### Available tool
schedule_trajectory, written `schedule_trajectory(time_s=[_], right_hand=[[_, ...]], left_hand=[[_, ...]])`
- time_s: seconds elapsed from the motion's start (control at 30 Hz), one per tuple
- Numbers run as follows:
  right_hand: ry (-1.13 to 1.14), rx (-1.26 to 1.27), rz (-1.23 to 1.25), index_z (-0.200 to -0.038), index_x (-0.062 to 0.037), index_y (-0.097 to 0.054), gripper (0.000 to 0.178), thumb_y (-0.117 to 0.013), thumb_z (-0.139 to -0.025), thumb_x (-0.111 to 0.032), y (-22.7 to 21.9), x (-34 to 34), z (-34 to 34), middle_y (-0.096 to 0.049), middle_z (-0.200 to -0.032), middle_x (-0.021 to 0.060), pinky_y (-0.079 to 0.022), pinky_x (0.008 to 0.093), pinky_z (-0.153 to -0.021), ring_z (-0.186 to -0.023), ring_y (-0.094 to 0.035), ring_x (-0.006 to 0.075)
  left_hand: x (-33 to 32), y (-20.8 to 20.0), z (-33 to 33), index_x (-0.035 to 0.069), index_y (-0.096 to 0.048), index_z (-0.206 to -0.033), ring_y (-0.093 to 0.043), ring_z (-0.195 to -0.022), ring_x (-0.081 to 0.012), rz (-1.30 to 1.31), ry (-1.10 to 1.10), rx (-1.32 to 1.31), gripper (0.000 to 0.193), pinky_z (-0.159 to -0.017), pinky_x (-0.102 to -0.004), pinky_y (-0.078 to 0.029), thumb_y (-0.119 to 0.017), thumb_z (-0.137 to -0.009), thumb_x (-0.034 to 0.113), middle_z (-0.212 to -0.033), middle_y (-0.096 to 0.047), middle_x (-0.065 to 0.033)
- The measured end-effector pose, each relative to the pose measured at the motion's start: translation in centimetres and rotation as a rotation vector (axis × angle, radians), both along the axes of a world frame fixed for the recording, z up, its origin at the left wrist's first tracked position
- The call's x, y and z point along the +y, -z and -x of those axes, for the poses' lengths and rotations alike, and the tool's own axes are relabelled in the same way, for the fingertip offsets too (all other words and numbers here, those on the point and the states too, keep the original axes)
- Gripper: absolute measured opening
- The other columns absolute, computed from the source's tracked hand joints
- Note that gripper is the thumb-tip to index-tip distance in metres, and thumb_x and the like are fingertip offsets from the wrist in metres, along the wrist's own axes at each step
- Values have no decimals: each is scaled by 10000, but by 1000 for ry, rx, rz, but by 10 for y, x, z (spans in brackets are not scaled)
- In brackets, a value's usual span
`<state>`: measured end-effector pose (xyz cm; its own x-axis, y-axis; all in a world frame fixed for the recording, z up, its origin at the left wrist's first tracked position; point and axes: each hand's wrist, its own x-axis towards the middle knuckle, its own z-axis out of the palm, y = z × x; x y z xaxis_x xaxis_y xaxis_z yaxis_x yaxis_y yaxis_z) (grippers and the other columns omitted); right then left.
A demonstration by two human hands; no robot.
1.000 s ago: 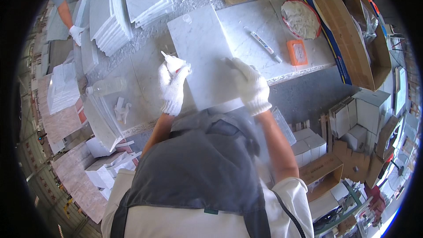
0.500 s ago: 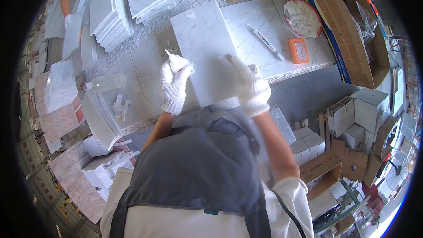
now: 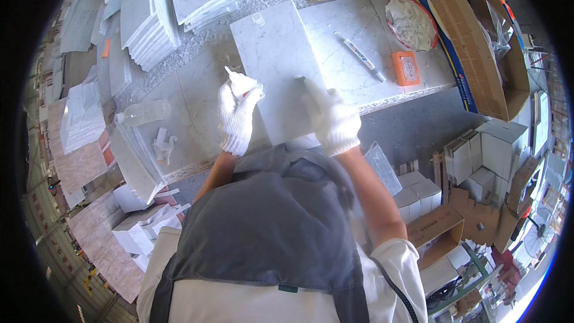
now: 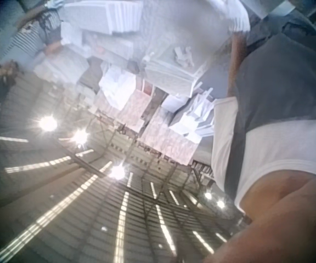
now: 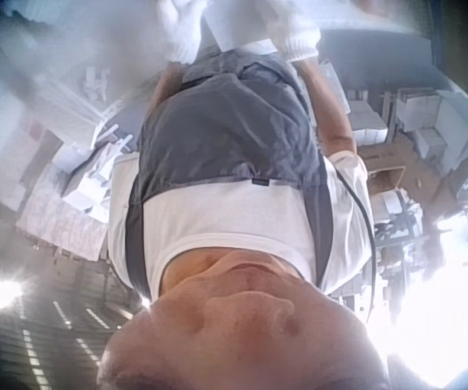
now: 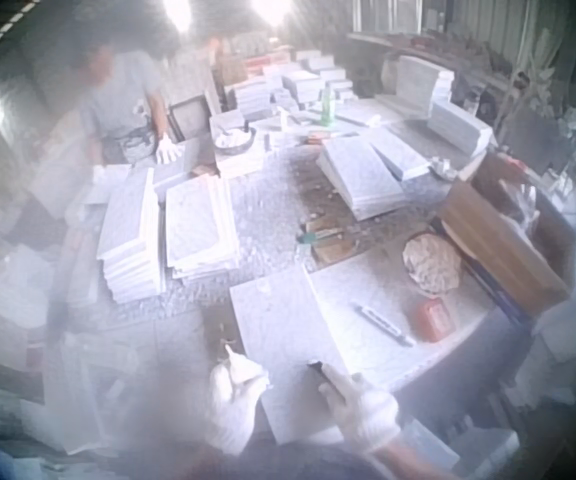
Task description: The person applies adhesive from a tube onto a white tile using a putty knife to spread it evenly. The person then wipes the tile surface with a cloth and repeats the process on another tile.
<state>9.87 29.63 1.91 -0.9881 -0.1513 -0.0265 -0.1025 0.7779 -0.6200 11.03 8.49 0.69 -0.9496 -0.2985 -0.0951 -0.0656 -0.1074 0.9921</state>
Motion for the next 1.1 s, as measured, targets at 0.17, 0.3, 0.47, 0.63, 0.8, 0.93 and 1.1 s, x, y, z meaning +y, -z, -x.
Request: schedule_trajectory(time_s=[0.17,0.3,0.47,0.63,0.8,0.93,1.1], right_hand=[[-14,6,50,-1345,-207,-675,357,-627,-998,-272,3,2,7,-707,-952,203,-571,469,-744,-855,-701,390],[-98,31,-18,-1367,-231,-668,372,-629,-1000,-274,4,3,3,-692,-939,183,-563,465,-725,-829,-695,377],[-101,-19,-173,-1343,-227,-694,376,-686,-975,-303,-4,13,-14,-659,-854,144,-549,437,-679,-777,-683,337],[-92,25,-38,-1405,-255,-636,466,-630,-941,-216,-1,7,0,-667,-909,154,-559,437,-694,-793,-683,348],[-146,154,-143,-1327,-223,-702,363,-680,-972,-297,6,0,7,-655,-846,144,-542,441,-685,-782,-674,341],[-116,63,-90,-1311,-210,-713,353,-683,-971,-301,1,15,-10,-647,-834,144,-540,442,-679,-767,-671,339],[-32,5,42,-1318,-174,-707,359,-691,-975,-276,-5,20,-19,-653,-837,150,-548,417,-686,-755,-673,341]], left_hand=[[-1,-5,1,11,-595,-1074,-642,-906,-151,38,47,-2,194,-833,-321,-577,-684,-919,-65,-1014,-634,-72],[1,-8,3,-7,-581,-1107,-642,-894,-153,-18,26,20,205,-840,-316,-547,-657,-927,-71,-1002,-656,-90],[-1,-8,4,8,-574,-1137,-648,-919,-149,-26,-24,24,225,-844,-319,-577,-680,-943,-33,-1044,-637,-75],[2,-8,3,7,-535,-1260,-652,-956,-156,-43,-52,-4,334,-869,-330,-580,-669,-959,-45,-1094,-640,-94],[2,-5,5,-12,-505,-1318,-660,-963,-177,-73,-22,27,409,-869,-339,-576,-689,-954,-39,-1108,-651,-118],[-5,3,2,5,-530,-1337,-663,-986,-171,-29,-29,63,430,-860,-339,-598,-694,-945,-59,-1146,-638,-105],[-17,5,3,-12,-583,-1314,-672,-1026,-174,190,38,66,417,-868,-331,-593,-733,-926,-35,-1162,-646,-101]])
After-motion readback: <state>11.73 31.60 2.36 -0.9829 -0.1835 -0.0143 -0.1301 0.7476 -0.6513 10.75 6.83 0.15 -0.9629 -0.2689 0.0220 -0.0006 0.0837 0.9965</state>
